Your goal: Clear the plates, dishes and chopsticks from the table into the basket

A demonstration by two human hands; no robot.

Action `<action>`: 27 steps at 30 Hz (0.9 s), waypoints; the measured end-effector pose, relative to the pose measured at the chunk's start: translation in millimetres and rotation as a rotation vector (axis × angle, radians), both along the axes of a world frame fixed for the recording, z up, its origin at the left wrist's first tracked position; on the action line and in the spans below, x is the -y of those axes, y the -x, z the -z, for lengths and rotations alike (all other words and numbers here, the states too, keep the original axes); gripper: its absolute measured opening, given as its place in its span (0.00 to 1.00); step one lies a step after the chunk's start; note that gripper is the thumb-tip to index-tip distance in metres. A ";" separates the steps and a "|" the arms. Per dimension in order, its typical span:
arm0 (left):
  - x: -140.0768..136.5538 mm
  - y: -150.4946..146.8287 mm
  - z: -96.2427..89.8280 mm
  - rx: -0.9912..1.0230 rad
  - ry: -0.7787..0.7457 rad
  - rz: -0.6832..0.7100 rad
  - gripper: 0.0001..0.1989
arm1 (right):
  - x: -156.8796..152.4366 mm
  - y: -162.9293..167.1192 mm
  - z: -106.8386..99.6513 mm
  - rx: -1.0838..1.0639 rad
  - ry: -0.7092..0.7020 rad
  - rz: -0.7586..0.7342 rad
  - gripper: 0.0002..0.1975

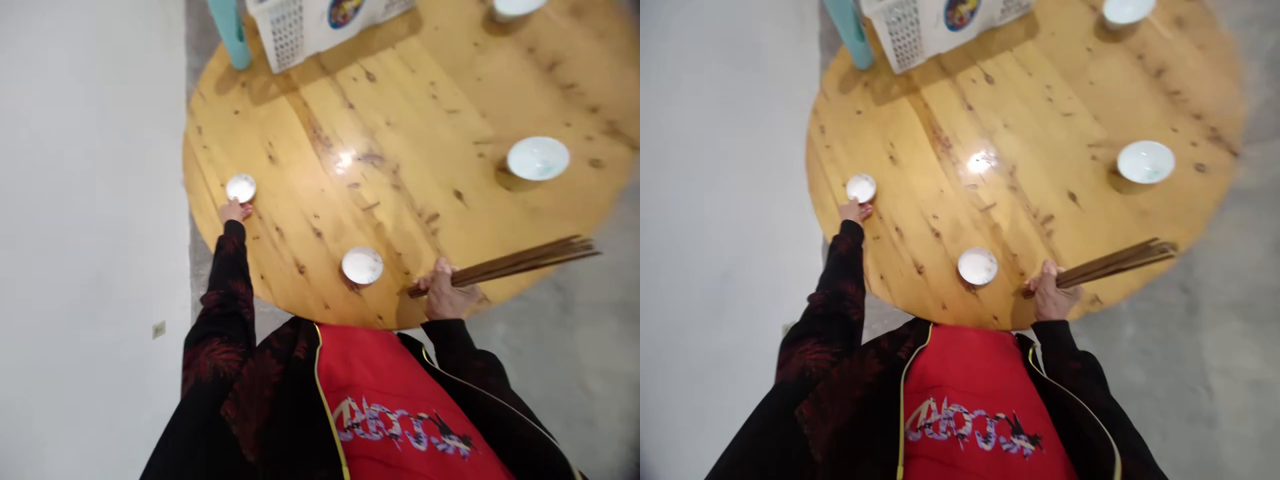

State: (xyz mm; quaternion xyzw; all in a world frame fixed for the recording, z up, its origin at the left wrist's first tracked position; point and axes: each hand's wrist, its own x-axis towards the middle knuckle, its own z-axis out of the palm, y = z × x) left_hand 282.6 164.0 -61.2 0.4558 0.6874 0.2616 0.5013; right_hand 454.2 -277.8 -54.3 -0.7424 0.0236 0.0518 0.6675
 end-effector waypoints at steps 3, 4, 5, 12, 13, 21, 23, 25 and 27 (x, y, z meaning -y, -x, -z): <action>-6.0 -5.6 3.5 -0.082 0.000 0.122 0.10 | 13.4 12.6 -1.4 -0.053 0.006 0.001 0.27; -0.3 -7.4 1.5 -0.087 -0.008 0.170 0.09 | 16.5 16.4 -1.5 -0.065 0.002 0.002 0.28; 10.0 -9.0 -1.9 -0.091 -0.014 0.219 0.08 | 18.9 19.8 -1.7 -0.078 -0.003 0.003 0.30; 161.1 -27.6 -25.0 -0.162 -0.070 0.924 0.09 | 21.7 19.5 -4.9 -0.140 -0.082 0.012 0.31; 182.2 -31.8 -25.7 -0.203 -0.118 1.022 0.09 | 22.2 16.7 -5.6 -0.145 -0.096 0.011 0.30; 256.6 -55.7 -25.0 -0.700 -0.336 1.350 0.09 | 43.4 0.9 -8.6 -0.163 -0.154 0.035 0.28; 257.6 -56.3 -25.2 -0.778 -0.335 1.348 0.09 | 49.2 -2.1 -8.3 -0.186 -0.174 0.057 0.28; 256.4 -56.3 -24.8 -0.816 -0.339 1.328 0.09 | 53.7 -6.9 -8.5 -0.208 -0.202 0.077 0.28; 255.5 -56.5 -23.9 -0.812 -0.335 1.280 0.11 | 57.6 -13.2 -10.1 -0.218 -0.225 0.080 0.29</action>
